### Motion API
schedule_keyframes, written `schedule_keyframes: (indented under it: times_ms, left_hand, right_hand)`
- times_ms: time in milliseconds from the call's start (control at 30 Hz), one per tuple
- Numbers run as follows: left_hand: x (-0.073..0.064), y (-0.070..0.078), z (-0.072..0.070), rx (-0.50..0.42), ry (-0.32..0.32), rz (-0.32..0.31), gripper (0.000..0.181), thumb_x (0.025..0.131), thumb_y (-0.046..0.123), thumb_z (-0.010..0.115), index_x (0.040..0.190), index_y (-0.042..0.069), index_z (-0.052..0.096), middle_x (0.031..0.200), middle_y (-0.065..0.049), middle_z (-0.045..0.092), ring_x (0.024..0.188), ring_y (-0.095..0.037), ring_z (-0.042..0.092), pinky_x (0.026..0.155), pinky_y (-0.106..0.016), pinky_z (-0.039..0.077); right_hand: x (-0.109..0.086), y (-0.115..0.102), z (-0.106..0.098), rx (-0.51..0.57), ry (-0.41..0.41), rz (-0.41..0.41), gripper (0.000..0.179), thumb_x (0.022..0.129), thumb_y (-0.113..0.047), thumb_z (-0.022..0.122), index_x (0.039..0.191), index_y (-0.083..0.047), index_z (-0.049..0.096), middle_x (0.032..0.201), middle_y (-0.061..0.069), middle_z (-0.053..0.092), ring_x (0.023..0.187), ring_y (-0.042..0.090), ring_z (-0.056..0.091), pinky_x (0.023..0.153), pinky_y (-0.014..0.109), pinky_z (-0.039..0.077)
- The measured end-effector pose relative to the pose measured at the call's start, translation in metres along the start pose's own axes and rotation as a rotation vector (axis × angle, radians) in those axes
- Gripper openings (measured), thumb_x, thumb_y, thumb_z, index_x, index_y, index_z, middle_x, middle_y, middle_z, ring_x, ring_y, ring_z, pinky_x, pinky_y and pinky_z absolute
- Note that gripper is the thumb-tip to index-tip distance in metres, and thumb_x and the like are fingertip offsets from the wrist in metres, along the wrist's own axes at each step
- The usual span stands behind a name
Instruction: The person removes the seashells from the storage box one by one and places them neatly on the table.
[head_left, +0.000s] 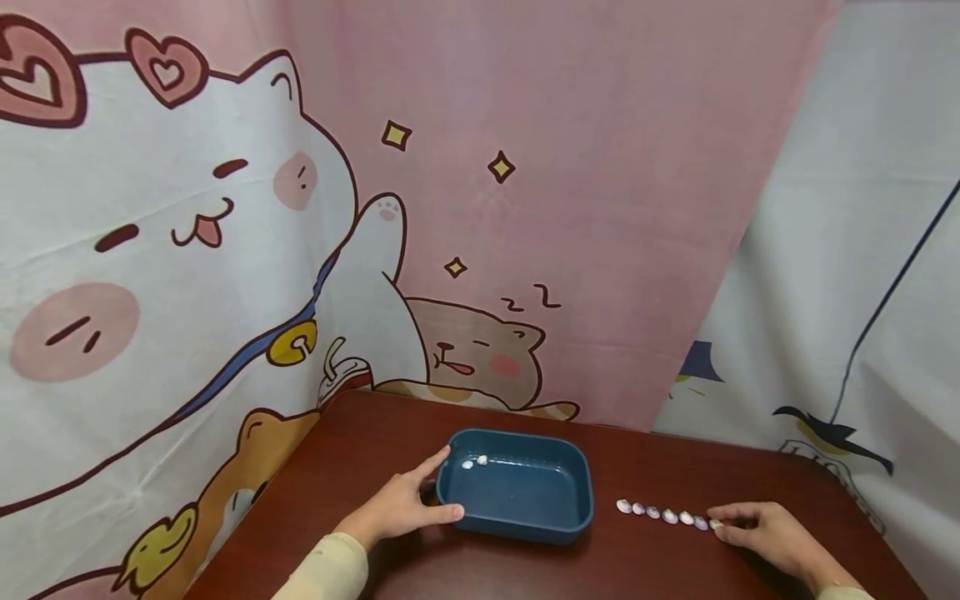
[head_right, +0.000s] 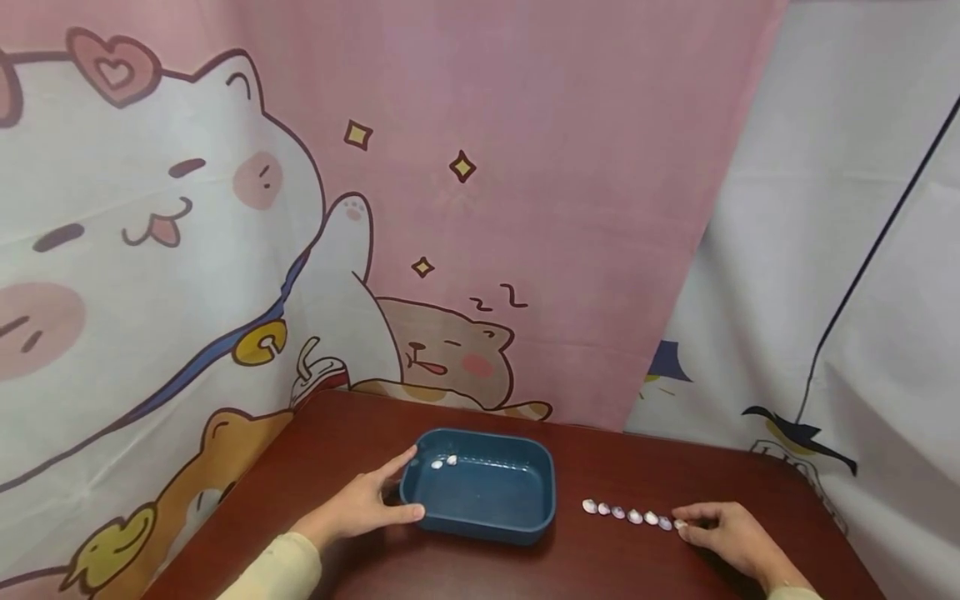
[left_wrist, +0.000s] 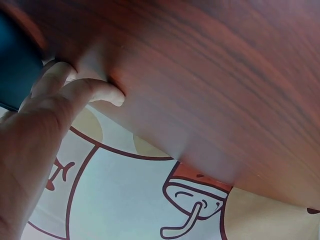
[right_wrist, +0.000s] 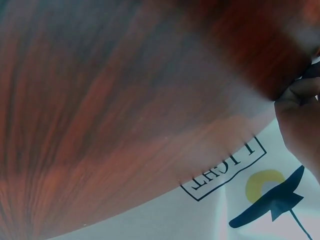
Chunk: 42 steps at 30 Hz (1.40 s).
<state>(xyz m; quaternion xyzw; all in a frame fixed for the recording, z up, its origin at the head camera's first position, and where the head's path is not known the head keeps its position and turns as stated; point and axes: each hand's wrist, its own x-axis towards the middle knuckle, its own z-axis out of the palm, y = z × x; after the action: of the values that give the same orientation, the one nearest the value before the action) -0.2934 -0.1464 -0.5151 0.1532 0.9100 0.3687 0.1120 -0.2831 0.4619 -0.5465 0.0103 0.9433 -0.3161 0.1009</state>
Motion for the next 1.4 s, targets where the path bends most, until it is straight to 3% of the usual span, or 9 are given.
schedule_keyframes:
  times_ms: [300, 600, 900, 1400]
  left_hand:
    - [-0.0002, 0.0015, 0.0020, 0.005, -0.007, -0.011, 0.109, 0.085, 0.069, 0.079, 0.172, 0.033, 0.024, 0.156, -0.020, 0.059, 0.138, -0.044, 0.062, 0.106, -0.075, 0.048]
    - [-0.0002, 0.0009, 0.0039, -0.002, -0.006, -0.011, 0.108, 0.085, 0.068, 0.079, 0.172, 0.032, 0.025, 0.157, -0.020, 0.058, 0.138, -0.044, 0.062, 0.106, -0.074, 0.048]
    - [-0.0006, 0.0014, 0.0027, -0.007, -0.005, -0.004, 0.108, 0.085, 0.068, 0.079, 0.172, 0.032, 0.025, 0.158, -0.020, 0.057, 0.140, -0.043, 0.061, 0.107, -0.074, 0.048]
    - [-0.0001, 0.0011, 0.0007, -0.007, -0.002, 0.003, 0.108, 0.086, 0.067, 0.080, 0.172, 0.032, 0.024, 0.157, -0.021, 0.058, 0.140, -0.043, 0.061, 0.108, -0.074, 0.047]
  right_hand:
    - [-0.0018, 0.0059, 0.0049, 0.018, -0.001, 0.022, 0.049, 0.090, -0.046, 0.085, 0.124, -0.011, 0.081, 0.128, 0.018, 0.076, 0.112, 0.022, 0.068, 0.089, 0.043, 0.057]
    - [-0.0003, 0.0090, 0.0067, 0.059, 0.011, 0.018, 0.047, 0.090, -0.037, 0.087, 0.125, -0.008, 0.080, 0.125, 0.015, 0.078, 0.102, 0.010, 0.066, 0.077, 0.022, 0.053]
    - [-0.0012, 0.0079, 0.0052, 0.087, 0.007, -0.002, 0.048, 0.091, -0.036, 0.086, 0.127, -0.005, 0.078, 0.125, 0.015, 0.078, 0.094, 0.001, 0.066, 0.076, 0.021, 0.054]
    - [0.0004, 0.0046, 0.0043, 0.091, 0.014, 0.005, 0.049, 0.091, -0.034, 0.086, 0.128, -0.004, 0.077, 0.124, 0.014, 0.078, 0.094, 0.004, 0.064, 0.076, 0.021, 0.053]
